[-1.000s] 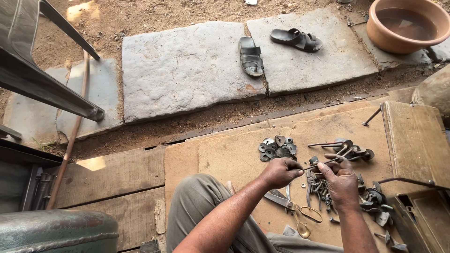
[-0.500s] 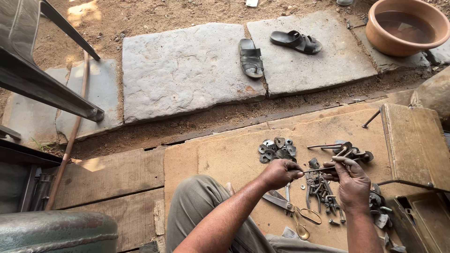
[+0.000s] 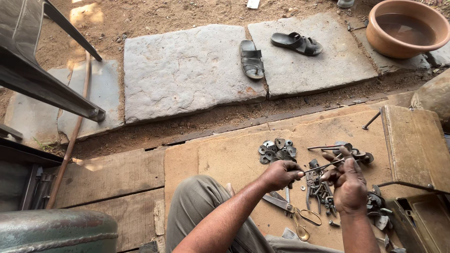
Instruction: The person manipulates small metal components and mechanical parts by hand, using a pair of shears to cut or grip wires and pieces.
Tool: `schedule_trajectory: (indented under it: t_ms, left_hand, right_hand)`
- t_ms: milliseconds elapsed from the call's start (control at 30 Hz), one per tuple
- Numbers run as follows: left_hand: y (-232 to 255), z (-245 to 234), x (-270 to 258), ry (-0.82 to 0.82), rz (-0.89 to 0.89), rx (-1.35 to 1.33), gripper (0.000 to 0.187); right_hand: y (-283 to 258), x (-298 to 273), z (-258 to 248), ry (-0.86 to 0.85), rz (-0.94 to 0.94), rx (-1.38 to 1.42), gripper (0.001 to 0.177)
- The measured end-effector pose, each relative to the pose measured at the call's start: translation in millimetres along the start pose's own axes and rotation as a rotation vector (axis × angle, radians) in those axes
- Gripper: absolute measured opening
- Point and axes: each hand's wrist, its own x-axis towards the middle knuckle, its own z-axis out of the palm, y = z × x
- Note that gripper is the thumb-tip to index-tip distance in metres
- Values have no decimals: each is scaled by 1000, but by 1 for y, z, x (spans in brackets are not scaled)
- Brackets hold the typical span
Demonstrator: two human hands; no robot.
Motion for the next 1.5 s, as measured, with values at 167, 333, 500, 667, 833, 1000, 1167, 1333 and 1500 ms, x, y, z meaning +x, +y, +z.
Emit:
schedule_trajectory:
  t_ms: [167, 333, 500, 667, 833, 1000, 1167, 1333, 1500]
  left_hand:
    - [7, 9, -12, 8, -30, -148, 24]
    - [-1, 12, -14, 27, -2, -157, 21]
    - [-22, 17, 0, 4, 87, -218, 20]
    - [-32, 20, 12, -15, 115, -236, 19]
    - [-17, 15, 2, -39, 36, -269, 17]
    - [-11, 14, -1, -44, 45, -264, 15]
    - [-15, 14, -1, -79, 62, -266, 17]
    - [-13, 14, -1, -67, 52, -280, 18]
    - [-11, 12, 0, -50, 55, -272, 19]
  right_hand:
    - [4, 1, -4, 9, 137, 341, 33]
    - [35, 10, -20, 59, 214, 340, 21]
    - [48, 16, -28, -3, 163, 340, 8]
    - [48, 21, -29, 37, 127, 389, 4]
    - [34, 13, -20, -6, 82, 390, 3]
    - [28, 11, -14, 9, 75, 340, 6]
    - [20, 6, -10, 50, 86, 230, 8]
    - [5, 2, -2, -4, 89, 180, 15]
    - [18, 3, -8, -2, 97, 221, 12]
